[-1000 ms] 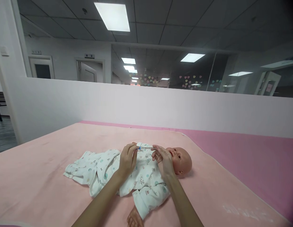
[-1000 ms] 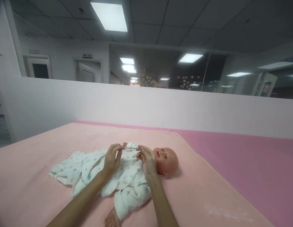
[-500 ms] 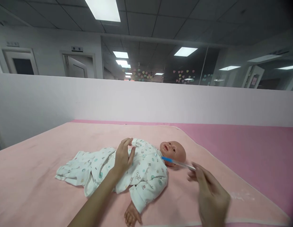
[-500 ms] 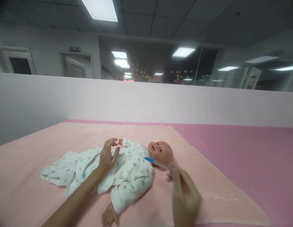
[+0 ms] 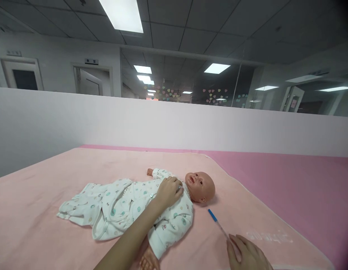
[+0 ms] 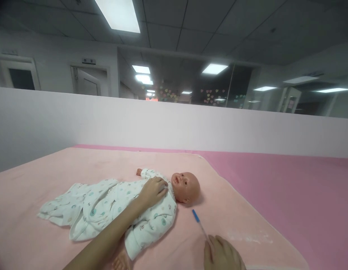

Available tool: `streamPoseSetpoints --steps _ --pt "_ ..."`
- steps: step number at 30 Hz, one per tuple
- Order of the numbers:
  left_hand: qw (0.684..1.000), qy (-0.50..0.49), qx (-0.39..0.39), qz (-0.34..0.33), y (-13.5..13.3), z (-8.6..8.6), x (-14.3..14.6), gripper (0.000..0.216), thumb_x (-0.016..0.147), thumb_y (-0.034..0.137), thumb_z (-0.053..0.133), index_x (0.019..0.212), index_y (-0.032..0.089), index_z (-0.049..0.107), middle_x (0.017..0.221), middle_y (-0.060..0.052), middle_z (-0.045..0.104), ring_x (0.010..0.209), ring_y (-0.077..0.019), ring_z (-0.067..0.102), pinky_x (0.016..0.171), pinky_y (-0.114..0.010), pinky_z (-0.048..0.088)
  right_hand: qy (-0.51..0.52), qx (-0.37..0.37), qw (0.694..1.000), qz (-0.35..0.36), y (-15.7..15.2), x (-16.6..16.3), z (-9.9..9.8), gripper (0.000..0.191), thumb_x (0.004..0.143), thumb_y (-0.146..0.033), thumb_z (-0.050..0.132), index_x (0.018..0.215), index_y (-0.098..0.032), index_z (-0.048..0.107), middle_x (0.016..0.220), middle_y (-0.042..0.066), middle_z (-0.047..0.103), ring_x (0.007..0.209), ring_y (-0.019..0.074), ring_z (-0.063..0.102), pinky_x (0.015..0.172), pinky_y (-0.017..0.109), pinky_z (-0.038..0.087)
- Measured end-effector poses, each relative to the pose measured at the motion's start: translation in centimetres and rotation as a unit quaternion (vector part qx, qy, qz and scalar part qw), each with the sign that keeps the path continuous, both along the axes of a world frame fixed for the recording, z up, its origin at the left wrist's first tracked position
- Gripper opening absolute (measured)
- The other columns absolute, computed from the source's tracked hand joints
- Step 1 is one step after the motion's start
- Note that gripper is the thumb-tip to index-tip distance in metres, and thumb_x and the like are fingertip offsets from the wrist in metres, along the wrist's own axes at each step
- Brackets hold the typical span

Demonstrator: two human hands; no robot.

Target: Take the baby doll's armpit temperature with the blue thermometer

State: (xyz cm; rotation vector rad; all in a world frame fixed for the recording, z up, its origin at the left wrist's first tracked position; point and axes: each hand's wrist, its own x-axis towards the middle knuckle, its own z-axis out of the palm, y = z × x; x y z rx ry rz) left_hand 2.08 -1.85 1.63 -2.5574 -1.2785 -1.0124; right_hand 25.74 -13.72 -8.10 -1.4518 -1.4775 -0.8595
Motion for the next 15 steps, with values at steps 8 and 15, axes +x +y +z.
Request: streamPoseSetpoints --steps 8,15 --pt "0.996 -0.073 -0.047 0.009 -0.6 -0.9 -0.4 0.015 0.078 0.023 0.044 0.081 0.019 0.058 0.082 -0.004 0.061 0.080 -0.0185 0.053 0.072 -0.031 0.039 0.085 -0.099 0.969 0.208 5.3 -9.9 8.9 0.021 0.083 -0.028 0.041 0.080 -0.020 0.059 0.074 0.006 0.063 0.069 0.0176 0.057 0.062 0.029 0.043" --pt "0.995 -0.085 -0.047 0.009 0.2 -1.5 -0.7 0.014 0.072 0.012 0.041 0.068 0.015 0.054 0.071 -0.005 0.059 0.066 -0.0162 0.049 0.060 -0.027 0.036 -0.014 -0.062 0.947 0.316 11.6 -13.9 8.7 0.024 0.082 -0.014 0.036 0.073 -0.016 0.059 0.070 0.005 0.058 0.067 0.0153 0.052 0.064 0.027 0.039"
